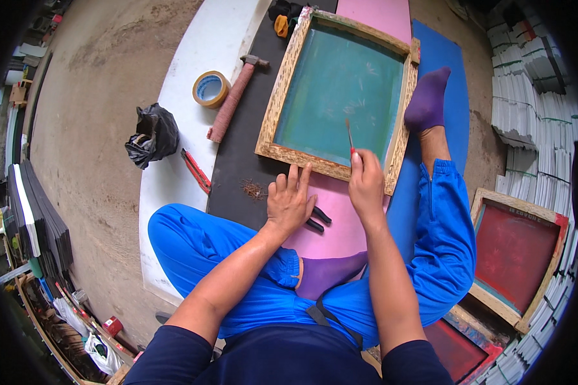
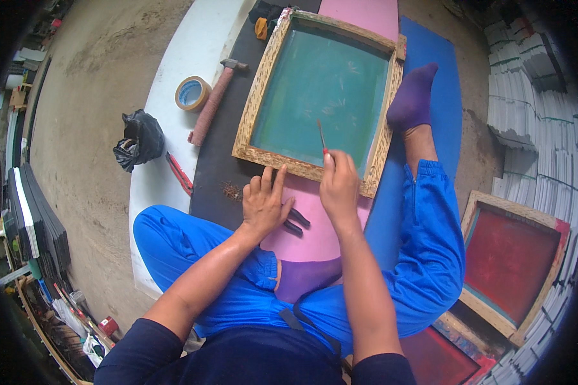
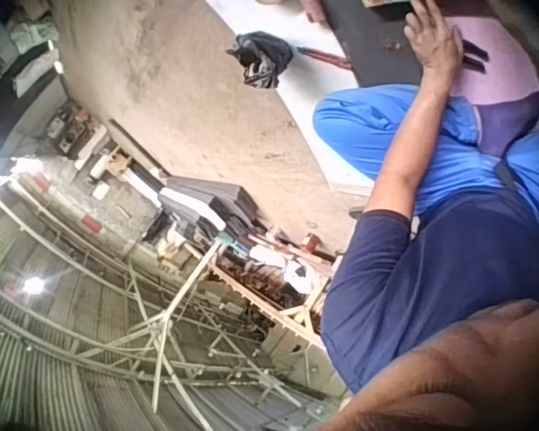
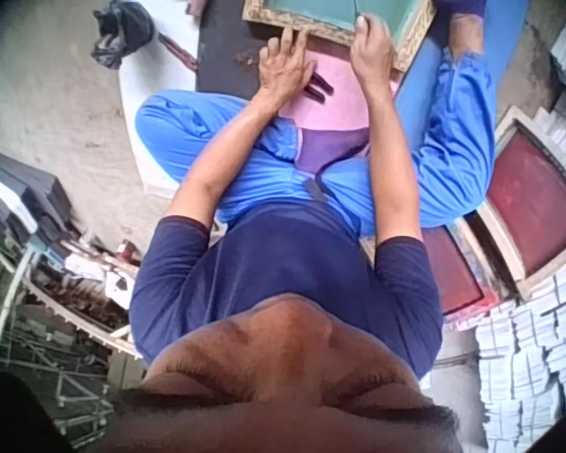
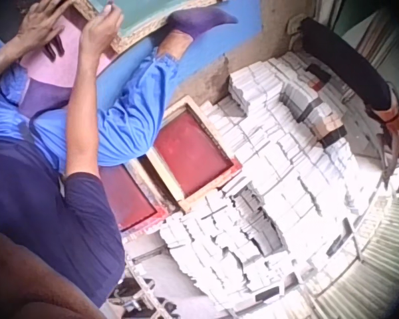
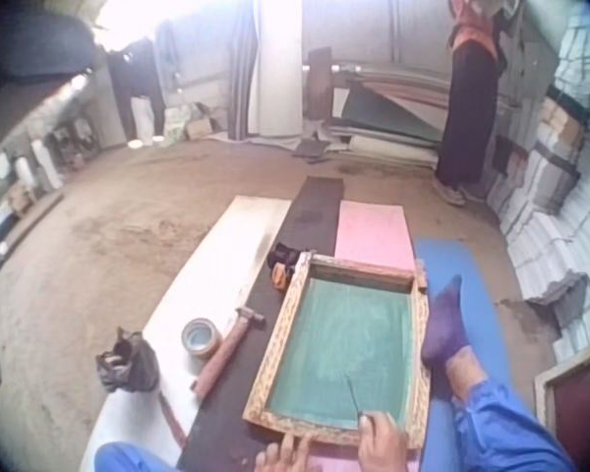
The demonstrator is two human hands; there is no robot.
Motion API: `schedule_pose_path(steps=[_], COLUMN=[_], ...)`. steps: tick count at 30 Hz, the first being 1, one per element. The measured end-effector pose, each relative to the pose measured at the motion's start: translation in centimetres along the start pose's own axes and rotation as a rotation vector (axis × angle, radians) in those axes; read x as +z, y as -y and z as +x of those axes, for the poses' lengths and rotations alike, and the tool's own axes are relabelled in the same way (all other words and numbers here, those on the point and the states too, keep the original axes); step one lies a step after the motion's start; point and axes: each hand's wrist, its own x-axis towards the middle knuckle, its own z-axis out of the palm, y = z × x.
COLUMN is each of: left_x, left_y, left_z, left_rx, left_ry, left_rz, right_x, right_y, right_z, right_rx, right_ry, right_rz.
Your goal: The person sits on the floor and uses a utility knife to trim the edges of a black strip of material placed on a pink sheet. They repeatedly cut and adjust the strip while working on a wooden frame with a green surface.
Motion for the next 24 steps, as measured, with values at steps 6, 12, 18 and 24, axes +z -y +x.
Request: schedule_pose_path(steps=[6, 12, 18, 24], left_x=[-0.2, -0.3, -0.4, -0.3], left_y=[0.3, 0.5, 0.5, 0.5], left_z=[0.2, -0.2, -0.4, -0.3], left_rx=[0.021, 0.012, 0.000, -0.014], left_ry=[-0.024, -0.025, -0.007, 0.005], left_rz=[-0.018, -0.011, -0.003, -0.019], right_x=[0.4, 1.1, 1.5, 2.2], right_y=[0.2, 0.8, 1.0, 1.2], right_z=[-7.3, -8.6, -8.4, -8.1], right_rx=[0.401, 0.185, 0.131, 0.044], right_ry=[0.181, 0.206, 0.232, 0.239], right_rz=[0.220, -0.057, -0.157, -0.250])
